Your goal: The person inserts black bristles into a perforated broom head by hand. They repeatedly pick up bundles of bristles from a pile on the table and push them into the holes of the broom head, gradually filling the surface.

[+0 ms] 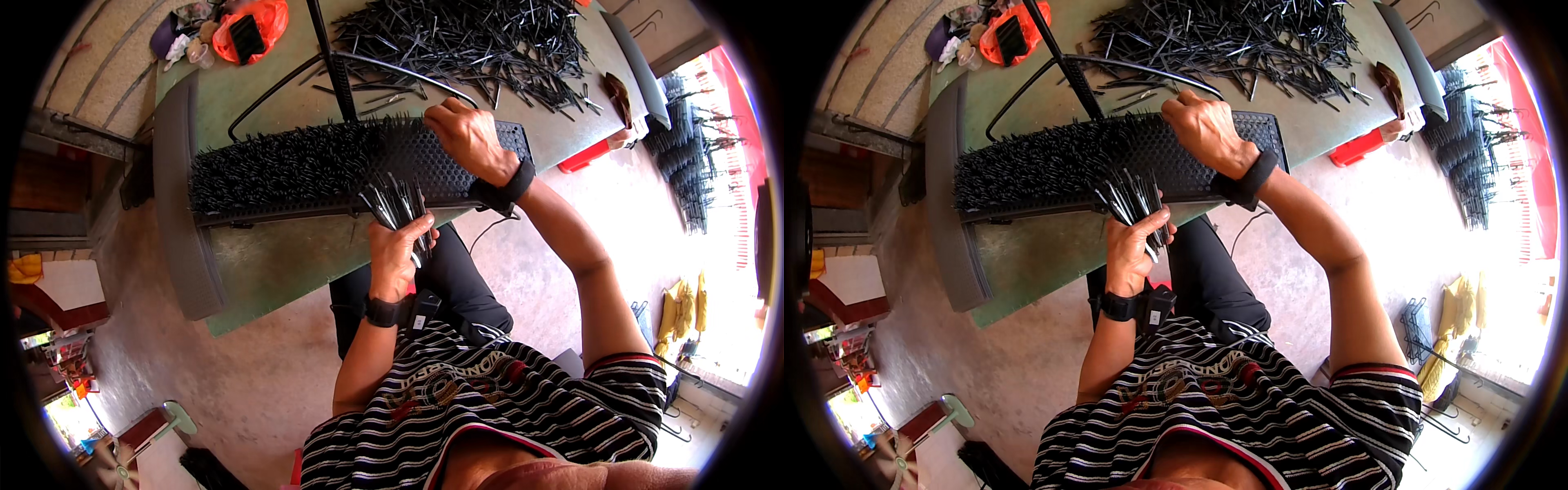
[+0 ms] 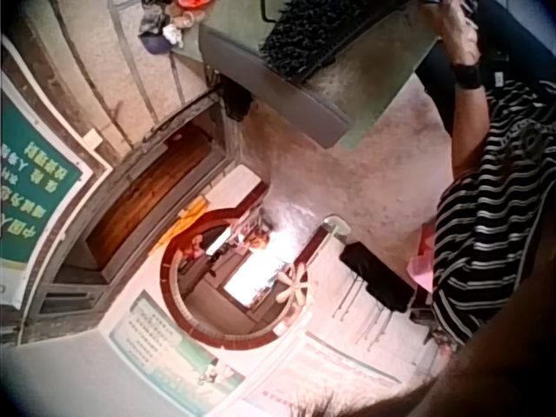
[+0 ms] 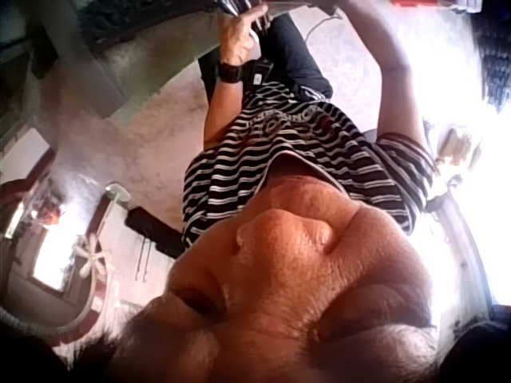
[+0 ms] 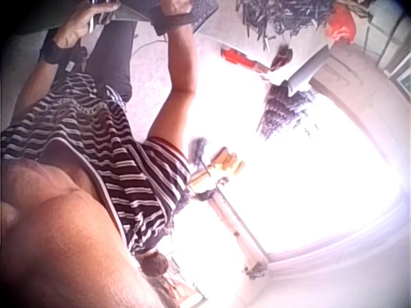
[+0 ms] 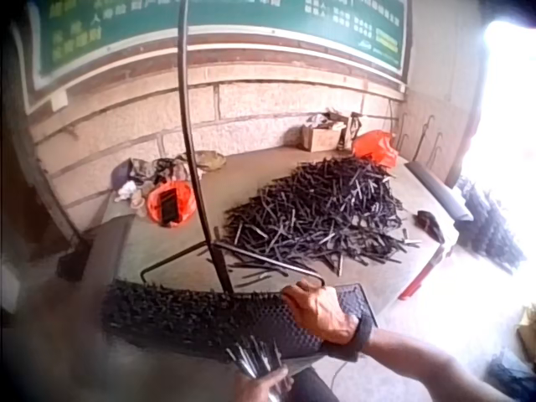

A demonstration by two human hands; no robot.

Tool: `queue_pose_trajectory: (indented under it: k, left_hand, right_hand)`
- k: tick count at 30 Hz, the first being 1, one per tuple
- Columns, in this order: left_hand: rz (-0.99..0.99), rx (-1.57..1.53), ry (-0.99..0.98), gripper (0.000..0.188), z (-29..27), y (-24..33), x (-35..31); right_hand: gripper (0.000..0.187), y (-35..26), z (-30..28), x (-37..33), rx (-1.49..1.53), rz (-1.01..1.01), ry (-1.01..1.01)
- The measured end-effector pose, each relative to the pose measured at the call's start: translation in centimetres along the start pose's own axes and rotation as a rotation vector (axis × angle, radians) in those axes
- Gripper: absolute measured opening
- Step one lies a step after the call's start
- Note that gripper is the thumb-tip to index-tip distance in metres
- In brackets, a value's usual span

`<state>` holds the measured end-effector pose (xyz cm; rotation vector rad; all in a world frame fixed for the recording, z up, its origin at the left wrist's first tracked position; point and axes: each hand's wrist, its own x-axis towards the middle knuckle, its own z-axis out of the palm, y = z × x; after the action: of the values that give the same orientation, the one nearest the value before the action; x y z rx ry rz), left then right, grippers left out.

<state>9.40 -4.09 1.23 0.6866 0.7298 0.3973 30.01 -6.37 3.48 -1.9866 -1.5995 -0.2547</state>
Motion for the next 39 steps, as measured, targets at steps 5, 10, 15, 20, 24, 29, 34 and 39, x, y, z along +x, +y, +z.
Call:
queue_pose_trajectory:
  k: [5, 10, 15, 20, 24, 29, 34, 39]
  left_hand:
    - [0.042, 0.067, 0.021, 0.022, 0.7, 0.0, 0.1]
    - [-0.017, 0.011, 0.076, 0.017, 1.2, 0.4, 0.0]
    - [-0.027, 0.003, 0.117, 0.019, 0.8, 0.6, 0.2]
    - [0.003, 0.004, 0.13, 0.014, 0.9, 0.7, 0.0]
    - [-0.007, -0.008, 0.158, 0.012, 0.8, 0.6, -0.1]
    - [-0.009, -0.019, 0.166, 0.011, 0.8, 0.5, 0.0]
    - [0.0, 0.023, 0.149, 0.011, 0.8, 0.6, -0.1]
    - [-0.004, 0.016, 0.078, 0.016, 0.9, 0.4, 0.0]
  right_hand:
    - [0.02, -3.3, -1.7, -1.6, 0.432, 0.276, -0.378]
    - [0.022, -3.4, -2.6, -2.1, 0.832, 0.686, -0.478]
    - [0.015, -2.7, -2.6, -2.4, 0.964, 0.649, 0.053]
    - [0.016, -1.7, -2.1, -1.5, 0.53, 0.362, 0.302]
    - [0.014, -0.9, -1.1, -1.3, 0.494, 0.336, 0.282]
    - [0.009, 0.5, 0.3, -1.3, 0.353, 0.208, 0.212]
    - [0.011, 0.5, -0.2, -0.5, 0.031, 0.069, -0.014]
    - [0.017, -2.8, -1.5, -1.5, 0.697, 0.338, -0.473]
